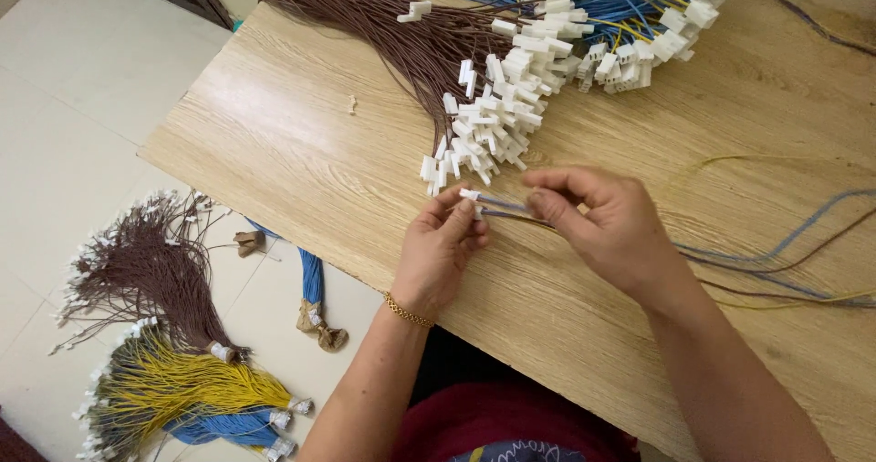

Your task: Manually inserting pre-stripped electrical wires into multi-pin connector housings and using a small tool for precise placement.

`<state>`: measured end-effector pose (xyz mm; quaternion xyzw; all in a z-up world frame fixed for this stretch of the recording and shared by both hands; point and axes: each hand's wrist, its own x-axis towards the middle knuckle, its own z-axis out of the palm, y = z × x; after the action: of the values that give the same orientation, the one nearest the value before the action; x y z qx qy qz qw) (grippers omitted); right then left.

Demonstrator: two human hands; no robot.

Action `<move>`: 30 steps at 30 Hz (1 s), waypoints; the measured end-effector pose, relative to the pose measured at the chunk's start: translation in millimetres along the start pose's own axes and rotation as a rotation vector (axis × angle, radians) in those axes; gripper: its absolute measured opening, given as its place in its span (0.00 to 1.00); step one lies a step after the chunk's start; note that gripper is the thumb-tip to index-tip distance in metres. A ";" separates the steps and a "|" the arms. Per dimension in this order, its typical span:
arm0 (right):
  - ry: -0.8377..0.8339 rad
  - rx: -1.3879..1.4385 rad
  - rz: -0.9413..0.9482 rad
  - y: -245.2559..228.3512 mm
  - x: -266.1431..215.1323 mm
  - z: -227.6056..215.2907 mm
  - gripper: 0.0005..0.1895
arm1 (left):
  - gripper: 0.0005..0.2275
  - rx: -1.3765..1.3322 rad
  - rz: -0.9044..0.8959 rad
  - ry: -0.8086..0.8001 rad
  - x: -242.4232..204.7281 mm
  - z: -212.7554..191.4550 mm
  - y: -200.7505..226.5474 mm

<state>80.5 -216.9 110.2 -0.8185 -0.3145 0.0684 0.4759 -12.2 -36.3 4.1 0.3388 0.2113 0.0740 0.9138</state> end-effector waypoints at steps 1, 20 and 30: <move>-0.066 0.168 0.042 5.8 0.0 2.2 0.13 | 0.14 -0.002 0.010 0.033 -1.5 2.9 2.2; -0.278 0.522 0.274 5.6 -9.3 26.5 0.15 | 0.15 -0.160 0.088 -0.023 -21.3 13.2 16.6; -0.154 0.136 0.177 0.6 -10.8 27.6 0.14 | 0.14 -0.124 0.103 -0.010 -27.0 21.1 23.6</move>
<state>60.9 -203.0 92.7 -0.8011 -0.2712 0.1942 0.4969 -27.1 -38.3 42.9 0.2923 0.1838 0.1322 0.9291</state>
